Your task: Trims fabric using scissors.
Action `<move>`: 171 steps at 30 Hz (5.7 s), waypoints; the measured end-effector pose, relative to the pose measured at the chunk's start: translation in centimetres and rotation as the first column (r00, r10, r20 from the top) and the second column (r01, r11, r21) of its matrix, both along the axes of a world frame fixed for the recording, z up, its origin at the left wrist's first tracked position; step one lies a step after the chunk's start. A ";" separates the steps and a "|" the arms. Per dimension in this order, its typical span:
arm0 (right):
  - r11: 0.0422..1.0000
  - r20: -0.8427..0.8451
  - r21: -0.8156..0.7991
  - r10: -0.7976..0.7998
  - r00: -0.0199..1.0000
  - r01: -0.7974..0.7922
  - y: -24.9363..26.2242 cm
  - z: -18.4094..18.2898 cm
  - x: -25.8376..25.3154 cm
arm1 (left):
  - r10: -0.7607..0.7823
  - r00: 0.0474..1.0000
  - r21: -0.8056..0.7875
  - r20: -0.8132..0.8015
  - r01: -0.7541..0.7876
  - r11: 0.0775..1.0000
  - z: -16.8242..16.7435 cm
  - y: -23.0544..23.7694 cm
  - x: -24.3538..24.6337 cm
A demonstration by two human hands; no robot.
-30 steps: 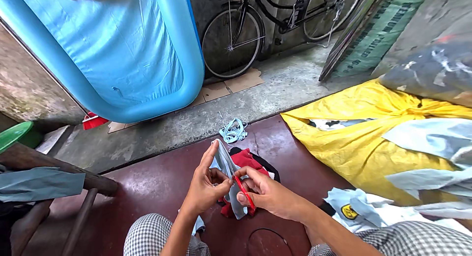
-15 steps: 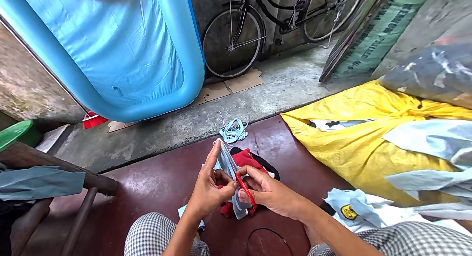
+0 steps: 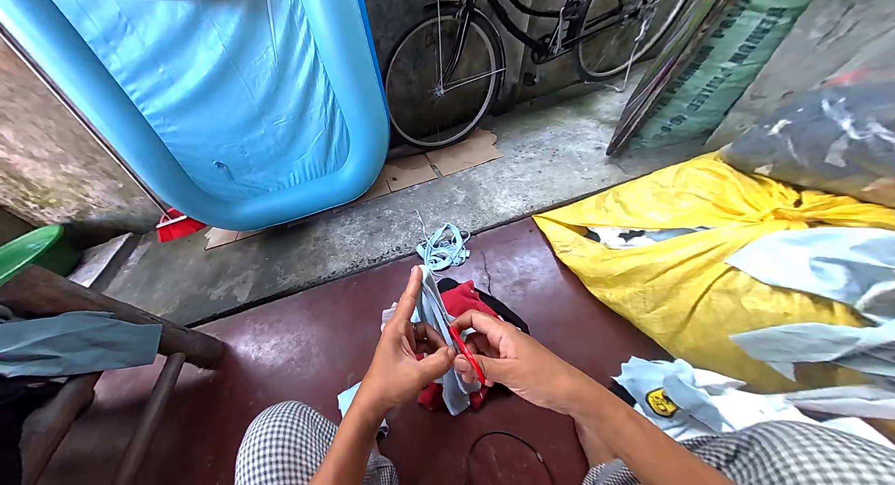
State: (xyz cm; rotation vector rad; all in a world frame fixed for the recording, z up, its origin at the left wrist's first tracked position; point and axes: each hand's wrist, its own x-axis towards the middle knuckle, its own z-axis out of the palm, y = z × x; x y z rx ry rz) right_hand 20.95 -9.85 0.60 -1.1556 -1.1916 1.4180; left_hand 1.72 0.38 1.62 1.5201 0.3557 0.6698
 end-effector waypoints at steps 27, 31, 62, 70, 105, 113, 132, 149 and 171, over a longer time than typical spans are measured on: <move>0.988 0.129 -0.123 0.113 0.985 -0.098 -0.7 0.2 0.1 | 0.298 0.954 -0.075 -0.031 -0.300 0.951 -0.5 1.1 1.0; 0.989 0.078 -0.103 0.115 0.990 -0.107 -0.7 0.4 0.0 | 0.249 0.968 -0.087 -0.014 -0.249 0.965 -0.4 1.0 0.8; 0.990 -0.128 -0.036 0.130 0.983 -0.136 -0.3 0.1 -0.1 | 0.157 0.987 -0.049 0.032 -0.156 0.987 0.3 0.4 0.1; 0.995 -0.161 -0.041 0.088 0.983 -0.095 -0.2 0.0 -0.5 | 0.151 0.988 -0.071 0.029 -0.148 0.986 0.1 0.3 0.3; 0.997 -0.154 -0.067 -0.047 0.987 0.037 -0.3 0.4 -0.4 | -0.002 0.999 -0.105 0.050 0.007 0.994 -0.6 -0.6 0.8; 0.995 -0.095 -0.091 -0.055 0.994 0.047 -0.2 0.6 -0.3 | -0.028 0.998 -0.114 0.052 0.034 0.993 -0.9 -0.7 0.9; 0.954 0.882 0.288 -0.296 0.366 0.079 -1.7 -0.4 -1.4 | 0.250 0.958 -0.308 -0.143 -0.283 0.908 0.1 1.9 1.5; 0.998 0.445 -0.047 -0.015 0.895 0.040 -1.2 0.3 -0.5 | 0.251 0.968 -0.101 0.002 -0.250 0.963 0.2 1.6 0.3; 0.989 -0.074 -0.105 0.094 0.993 -0.101 -1.1 0.6 -0.5 | 0.191 0.981 0.011 0.019 -0.191 0.982 0.3 1.4 0.2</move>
